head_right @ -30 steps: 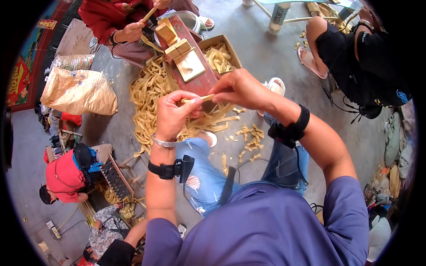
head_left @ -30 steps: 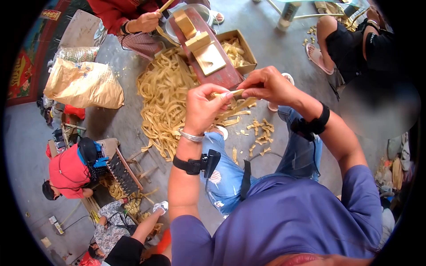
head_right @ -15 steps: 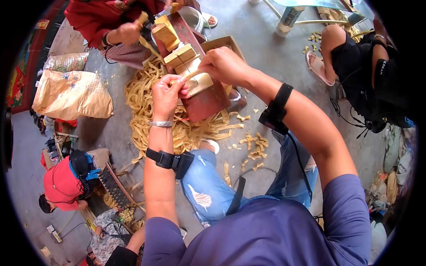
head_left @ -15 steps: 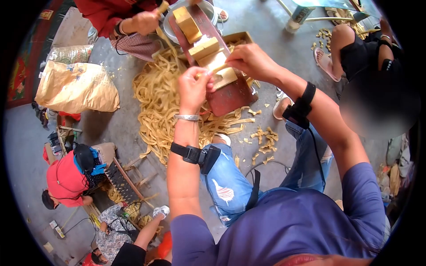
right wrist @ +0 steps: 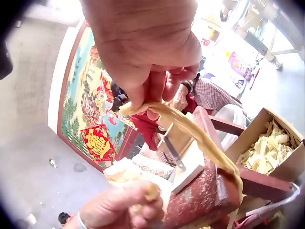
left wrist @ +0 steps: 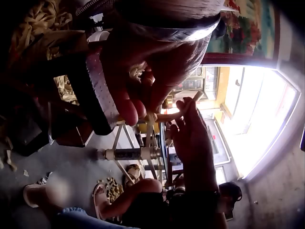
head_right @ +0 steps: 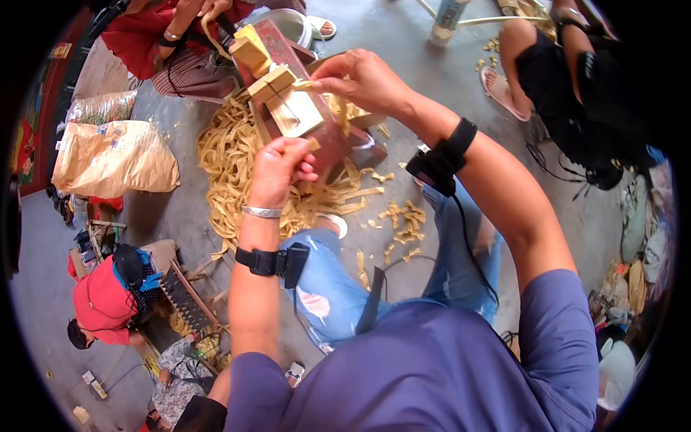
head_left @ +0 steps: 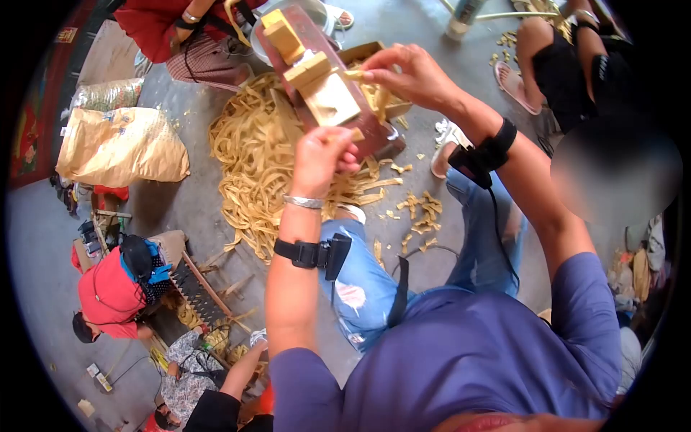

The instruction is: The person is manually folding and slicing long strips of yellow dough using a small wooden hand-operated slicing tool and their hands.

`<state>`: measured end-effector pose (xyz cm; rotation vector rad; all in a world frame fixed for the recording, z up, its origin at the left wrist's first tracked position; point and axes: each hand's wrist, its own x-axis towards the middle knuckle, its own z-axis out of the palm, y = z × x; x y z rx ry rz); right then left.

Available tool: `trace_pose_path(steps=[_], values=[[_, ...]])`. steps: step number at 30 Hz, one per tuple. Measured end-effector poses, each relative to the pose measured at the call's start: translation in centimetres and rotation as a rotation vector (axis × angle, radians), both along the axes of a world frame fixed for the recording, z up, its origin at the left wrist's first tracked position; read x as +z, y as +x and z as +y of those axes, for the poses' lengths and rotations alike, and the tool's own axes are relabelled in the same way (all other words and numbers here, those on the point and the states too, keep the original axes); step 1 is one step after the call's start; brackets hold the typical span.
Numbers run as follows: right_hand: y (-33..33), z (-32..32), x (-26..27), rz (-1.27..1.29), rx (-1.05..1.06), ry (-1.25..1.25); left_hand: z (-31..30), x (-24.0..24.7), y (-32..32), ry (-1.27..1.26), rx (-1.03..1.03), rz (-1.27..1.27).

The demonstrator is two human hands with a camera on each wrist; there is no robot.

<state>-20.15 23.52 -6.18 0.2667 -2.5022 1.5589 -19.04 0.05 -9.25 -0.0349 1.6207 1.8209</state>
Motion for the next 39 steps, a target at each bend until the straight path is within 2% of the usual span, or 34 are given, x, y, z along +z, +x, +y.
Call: trace_pose_path(steps=[1,2,3,6,7,9,11,12,15,16,17,19,21,24,26,28,29,32,33,34,36,39], values=[[1.2,0.2,0.9,0.038,0.012,0.018,0.9,0.2,1.8,-0.028,-0.061,-0.067],[2.4,0.2,1.1,0.01,0.041,-0.067,1.8,0.3,3.4,-0.105,-0.161,-0.048],[3.8,0.3,1.4,-0.085,0.097,-0.136,2.7,0.5,4.8,-0.183,-0.26,-0.032],[8.8,0.1,2.2,-0.088,0.115,-0.133,3.1,-1.9,7.4,-0.175,-0.188,0.22],[10.5,0.1,2.5,-0.039,0.116,-0.132,3.9,1.3,8.2,-0.004,-0.113,0.062],[13.8,0.0,3.3,0.039,0.145,-0.141,3.9,4.7,9.2,0.347,0.04,-0.199],[16.9,-0.3,4.7,0.1,0.202,-0.169,3.9,7.7,9.7,0.441,0.024,-0.275],[18.1,-0.3,5.7,0.182,0.169,-0.063,4.6,9.4,11.1,0.376,0.07,-0.196],[20.1,-0.5,7.5,0.247,0.06,-0.116,2.3,9.1,13.2,0.051,-0.229,0.045],[20.4,-0.5,7.7,0.264,0.087,-0.142,3.3,10.1,15.2,-0.01,-0.145,-0.117],[20.7,-0.6,8.1,0.301,0.117,-0.116,4.0,10.8,16.2,-0.053,-0.156,-0.194],[21.9,-1.4,9.1,0.35,0.189,-0.059,6.0,12.6,17.2,0.122,0.032,-0.096],[23.3,-1.9,10.6,0.439,0.204,-0.09,5.6,13.5,16.2,0.271,-0.021,0.133],[26.3,-0.6,15.8,0.544,0.235,-0.082,6.2,21.0,19.7,0.175,-0.044,0.266],[27.7,0.7,17.3,0.629,0.308,-0.009,6.0,23.0,20.8,0.306,-0.018,0.163],[28.9,1.6,17.5,0.604,0.367,-0.018,5.9,22.7,21.2,0.353,-0.021,0.115],[29.5,1.7,17.1,0.557,0.343,-0.085,5.8,22.0,21.4,0.351,-0.049,0.116],[29.2,-0.3,14.2,0.403,0.081,-0.45,5.8,23.4,21.8,-0.043,-0.346,0.396],[28.9,-1.2,13.8,0.269,0.053,-0.667,6.1,24.2,22.0,-0.173,-0.432,0.5],[28.7,-2.2,13.5,0.153,0.007,-0.903,6.2,24.8,22.0,-0.214,-0.431,0.707],[27.1,-1.3,14.9,0.317,0.253,-1.036,6.3,25.9,22.2,-0.349,-0.357,1.133],[26.7,-1.7,14.6,0.444,0.224,-1.022,5.2,25.9,22.2,-0.288,-0.217,1.074]])
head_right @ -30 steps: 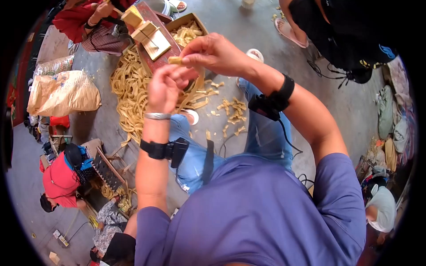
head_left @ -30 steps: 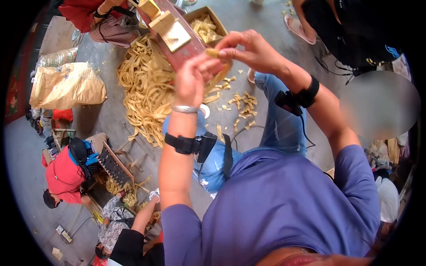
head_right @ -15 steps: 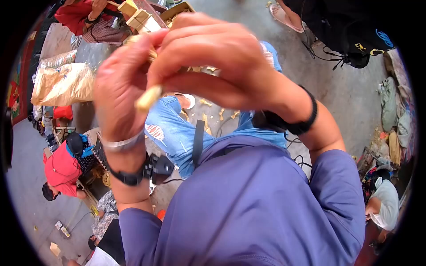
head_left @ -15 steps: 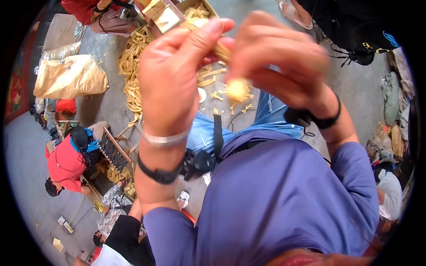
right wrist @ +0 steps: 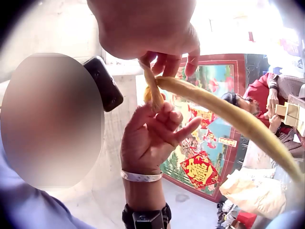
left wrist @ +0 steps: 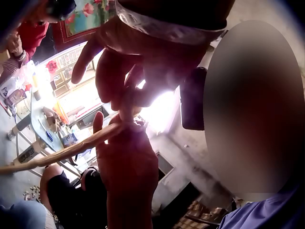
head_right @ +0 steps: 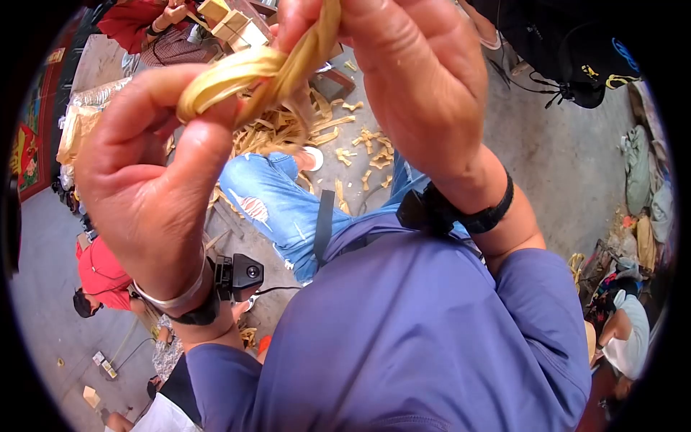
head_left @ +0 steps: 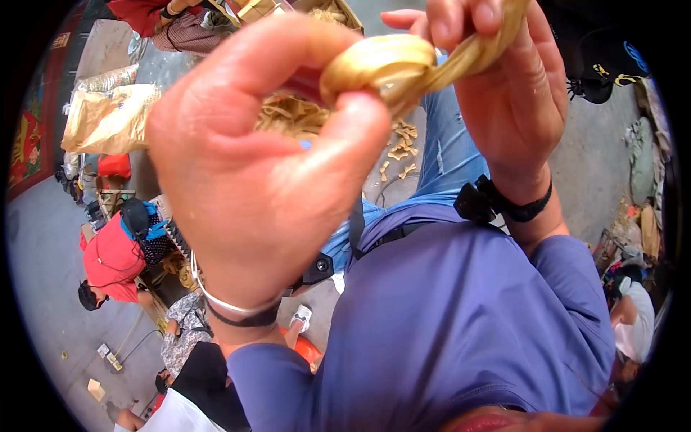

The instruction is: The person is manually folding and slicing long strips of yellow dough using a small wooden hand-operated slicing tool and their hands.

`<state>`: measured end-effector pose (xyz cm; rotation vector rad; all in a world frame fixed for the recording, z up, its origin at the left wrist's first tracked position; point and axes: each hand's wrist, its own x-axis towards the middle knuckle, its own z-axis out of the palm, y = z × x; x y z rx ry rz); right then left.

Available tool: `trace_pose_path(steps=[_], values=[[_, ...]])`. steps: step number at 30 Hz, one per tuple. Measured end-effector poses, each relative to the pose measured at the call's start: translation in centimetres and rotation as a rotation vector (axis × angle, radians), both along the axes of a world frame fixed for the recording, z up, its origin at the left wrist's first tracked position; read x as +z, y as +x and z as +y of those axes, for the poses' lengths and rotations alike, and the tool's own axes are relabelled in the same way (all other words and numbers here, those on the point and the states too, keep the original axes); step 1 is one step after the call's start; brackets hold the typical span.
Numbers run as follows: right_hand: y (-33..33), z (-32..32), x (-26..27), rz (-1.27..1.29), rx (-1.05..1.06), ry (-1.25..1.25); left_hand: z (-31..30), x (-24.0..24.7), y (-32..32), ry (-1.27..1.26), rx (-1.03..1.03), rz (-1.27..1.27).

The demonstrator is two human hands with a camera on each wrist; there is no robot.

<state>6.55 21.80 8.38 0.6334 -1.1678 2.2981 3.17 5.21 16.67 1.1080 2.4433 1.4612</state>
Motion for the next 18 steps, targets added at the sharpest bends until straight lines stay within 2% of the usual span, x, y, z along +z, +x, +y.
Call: trace_pose_path(steps=[1,2,3,4,5,6,8,10,15,17,18], values=[[0.1,-0.3,-0.5,-0.067,-0.006,0.017,-0.3,-0.4,0.1,0.027,0.037,-0.051],[0.2,-0.7,-0.9,-0.133,-0.014,0.035,-0.3,-1.5,0.1,-0.067,0.051,0.063],[0.4,-1.5,-1.2,-0.329,0.032,-0.082,-0.7,-2.9,-0.4,-0.183,0.032,0.257],[0.2,-1.3,-3.0,-0.502,0.065,-0.025,-0.6,-4.3,-0.4,-0.178,0.074,0.251],[0.1,-1.0,-4.9,-0.566,0.129,0.066,-0.7,-5.3,-0.4,-0.247,0.115,0.32],[0.6,-1.6,-5.6,-0.772,0.058,0.107,-0.8,-6.9,-0.6,-0.269,0.122,0.452],[1.1,-2.4,-7.2,-0.847,-0.001,0.141,-0.6,-9.4,-0.4,-0.272,0.183,0.541],[1.8,-1.9,-8.8,-0.91,0.07,0.271,-0.9,-11.8,-0.2,-0.286,0.159,0.479],[2.8,-1.3,-9.9,-0.723,0.246,0.26,-1.0,-12.7,0.2,-0.227,0.125,0.271],[2.8,-0.6,-9.4,-0.683,0.342,0.28,-0.9,-12.5,0.4,-0.171,0.209,0.081],[2.8,-0.7,-9.4,-0.696,0.375,0.193,-1.0,-12.4,0.4,-0.145,0.248,-0.012]])
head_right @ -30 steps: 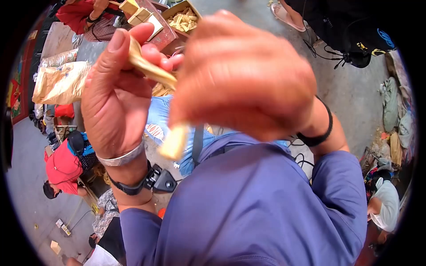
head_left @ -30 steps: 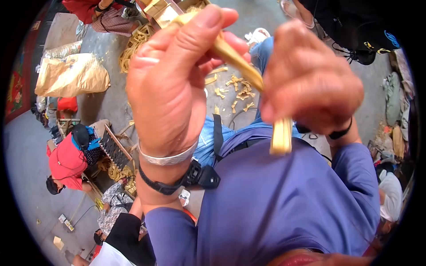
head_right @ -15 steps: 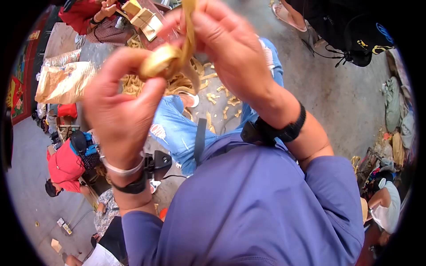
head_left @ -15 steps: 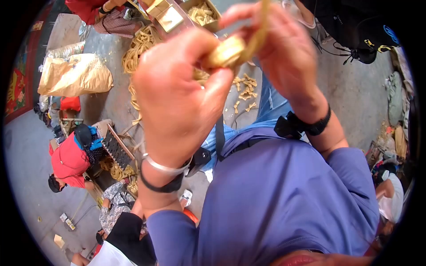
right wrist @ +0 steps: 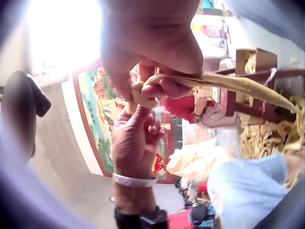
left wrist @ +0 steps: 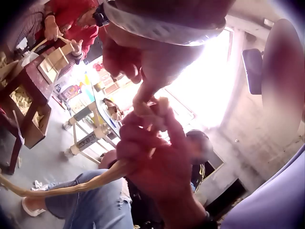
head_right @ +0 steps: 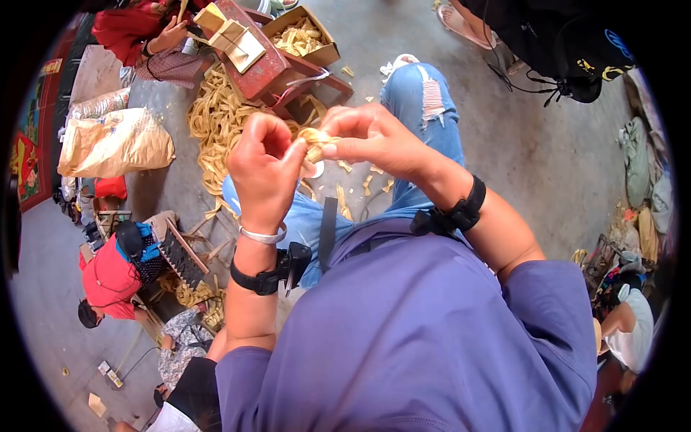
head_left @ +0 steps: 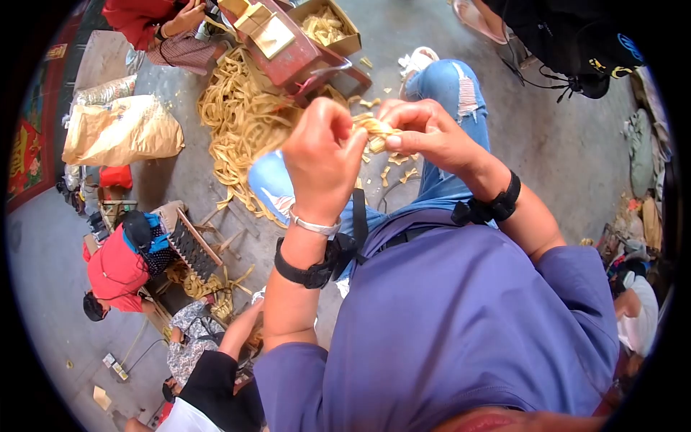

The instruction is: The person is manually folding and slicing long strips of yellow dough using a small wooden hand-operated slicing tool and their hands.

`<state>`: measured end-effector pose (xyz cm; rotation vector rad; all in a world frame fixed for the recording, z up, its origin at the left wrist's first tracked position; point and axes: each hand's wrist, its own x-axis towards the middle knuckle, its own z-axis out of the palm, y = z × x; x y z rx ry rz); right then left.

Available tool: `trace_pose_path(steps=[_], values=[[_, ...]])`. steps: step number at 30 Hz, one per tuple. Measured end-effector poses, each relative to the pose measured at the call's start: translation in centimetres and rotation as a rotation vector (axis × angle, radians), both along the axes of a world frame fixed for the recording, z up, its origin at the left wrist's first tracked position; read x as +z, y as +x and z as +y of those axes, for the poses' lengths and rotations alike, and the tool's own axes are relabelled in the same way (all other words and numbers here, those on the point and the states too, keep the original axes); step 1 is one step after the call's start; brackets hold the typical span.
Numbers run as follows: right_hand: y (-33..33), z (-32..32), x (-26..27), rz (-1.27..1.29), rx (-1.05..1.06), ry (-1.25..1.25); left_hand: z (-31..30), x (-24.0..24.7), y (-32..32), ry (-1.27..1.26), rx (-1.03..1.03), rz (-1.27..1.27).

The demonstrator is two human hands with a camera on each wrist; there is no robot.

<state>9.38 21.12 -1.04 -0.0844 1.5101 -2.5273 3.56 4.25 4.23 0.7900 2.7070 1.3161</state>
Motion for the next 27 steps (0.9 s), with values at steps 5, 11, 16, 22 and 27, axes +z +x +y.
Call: trace_pose_path(steps=[5,11,16,22,27], values=[[-0.1,-0.4,-0.7,-0.062,-0.105,0.016,-0.1,-1.1,0.4,0.302,-0.069,-0.477],[0.4,-0.7,-0.2,0.055,-0.03,0.057,-1.1,-2.0,1.0,0.548,0.048,-0.579],[0.2,-0.2,0.5,0.025,-0.024,0.141,-1.8,-2.4,1.3,0.679,0.042,-0.713],[0.1,-0.7,1.4,-0.098,-0.183,0.454,-2.7,-3.2,0.9,0.737,0.001,-0.75],[0.2,-0.5,1.7,-0.013,-0.266,0.566,-3.4,-4.1,0.7,0.874,0.021,-0.864]])
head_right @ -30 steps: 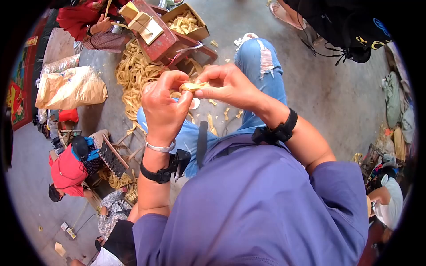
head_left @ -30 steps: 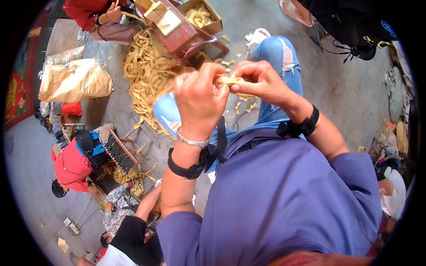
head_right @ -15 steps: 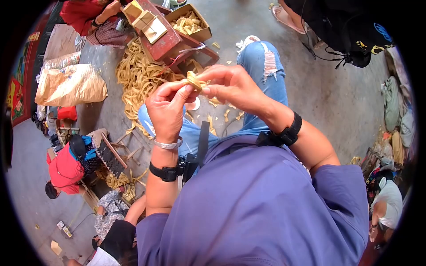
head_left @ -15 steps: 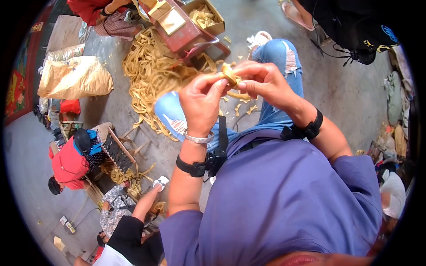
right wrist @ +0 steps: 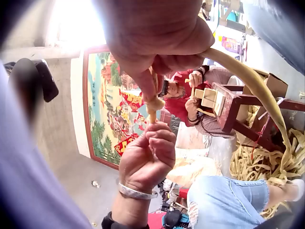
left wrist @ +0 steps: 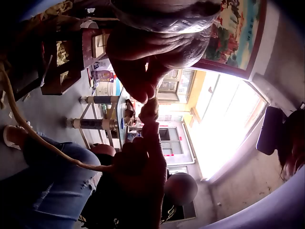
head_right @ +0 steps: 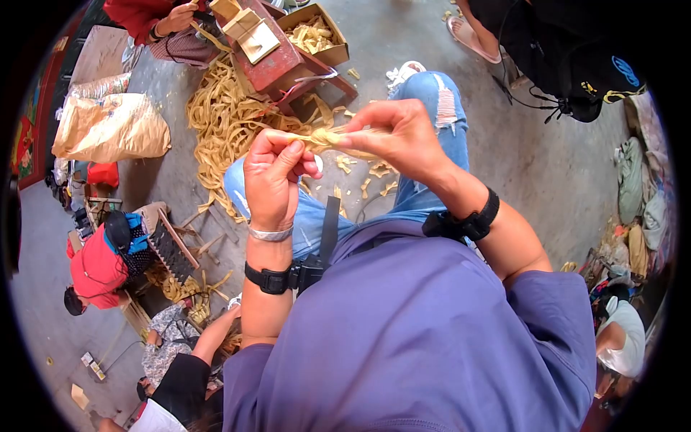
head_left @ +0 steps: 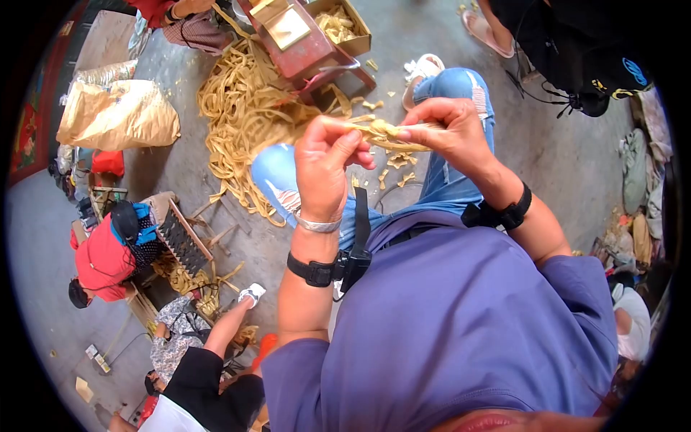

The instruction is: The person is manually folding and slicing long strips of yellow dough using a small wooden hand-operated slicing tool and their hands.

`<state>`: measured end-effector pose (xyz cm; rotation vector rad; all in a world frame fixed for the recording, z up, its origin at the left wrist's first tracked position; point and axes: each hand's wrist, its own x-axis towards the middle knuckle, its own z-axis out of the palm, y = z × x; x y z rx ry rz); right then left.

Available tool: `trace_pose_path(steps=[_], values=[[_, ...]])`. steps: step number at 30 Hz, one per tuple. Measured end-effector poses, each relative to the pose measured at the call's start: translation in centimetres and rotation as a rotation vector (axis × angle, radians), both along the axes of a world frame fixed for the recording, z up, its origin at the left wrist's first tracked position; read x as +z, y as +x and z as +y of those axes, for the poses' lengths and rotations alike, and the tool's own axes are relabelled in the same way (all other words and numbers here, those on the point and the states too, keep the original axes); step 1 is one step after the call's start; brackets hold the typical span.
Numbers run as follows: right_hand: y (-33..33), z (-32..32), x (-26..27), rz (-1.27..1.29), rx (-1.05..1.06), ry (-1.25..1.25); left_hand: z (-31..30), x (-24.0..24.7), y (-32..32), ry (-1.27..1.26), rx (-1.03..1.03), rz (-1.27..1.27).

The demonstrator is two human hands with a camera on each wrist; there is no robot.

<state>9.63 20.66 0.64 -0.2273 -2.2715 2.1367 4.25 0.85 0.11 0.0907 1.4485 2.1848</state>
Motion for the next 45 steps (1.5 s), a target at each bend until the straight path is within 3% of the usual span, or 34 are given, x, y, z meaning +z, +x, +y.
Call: trace_pose_path(steps=[7,11,12,14,23,29,32,36,40,41,43,45], values=[[-1.2,0.4,-1.1,0.014,0.029,-0.052,-0.8,0.1,-2.8,0.053,0.03,-0.062],[-2.7,-0.5,-0.7,0.083,0.153,-0.006,0.0,1.7,-4.8,-0.267,-0.338,0.2],[-3.2,-0.8,-0.6,0.107,0.164,0.005,0.5,1.7,-5.0,-0.237,-0.388,0.243],[-4.0,-0.8,0.0,0.198,0.167,0.115,0.8,2.4,-5.3,-0.275,-0.335,0.152],[-6.9,0.9,0.1,0.055,0.233,0.114,-0.2,1.8,-6.3,-0.21,-0.151,0.043],[-8.1,0.8,0.0,0.032,0.248,0.272,-1.8,0.0,-7.2,-0.432,-0.206,0.165],[-8.6,1.0,-0.2,0.227,0.313,0.41,-2.2,0.1,-7.4,-0.416,-0.178,0.212],[-8.3,1.7,-0.2,0.047,0.298,0.32,-3.2,-0.2,-6.9,-0.458,-0.152,0.286],[-9.2,1.4,-1.7,0.206,0.296,0.337,-4.2,-1.4,-8.2,-0.316,-0.166,0.16],[-9.8,1.4,-1.5,0.229,0.305,0.352,-4.6,-2.1,-9.4,-0.285,-0.191,0.233],[-11.2,1.0,-1.2,0.277,0.32,0.382,-3.5,-1.1,-11.2,-0.154,-0.206,0.084],[-12.8,0.5,-1.1,0.332,0.32,0.376,-2.4,-0.5,-12.5,-0.139,-0.357,-0.092]])
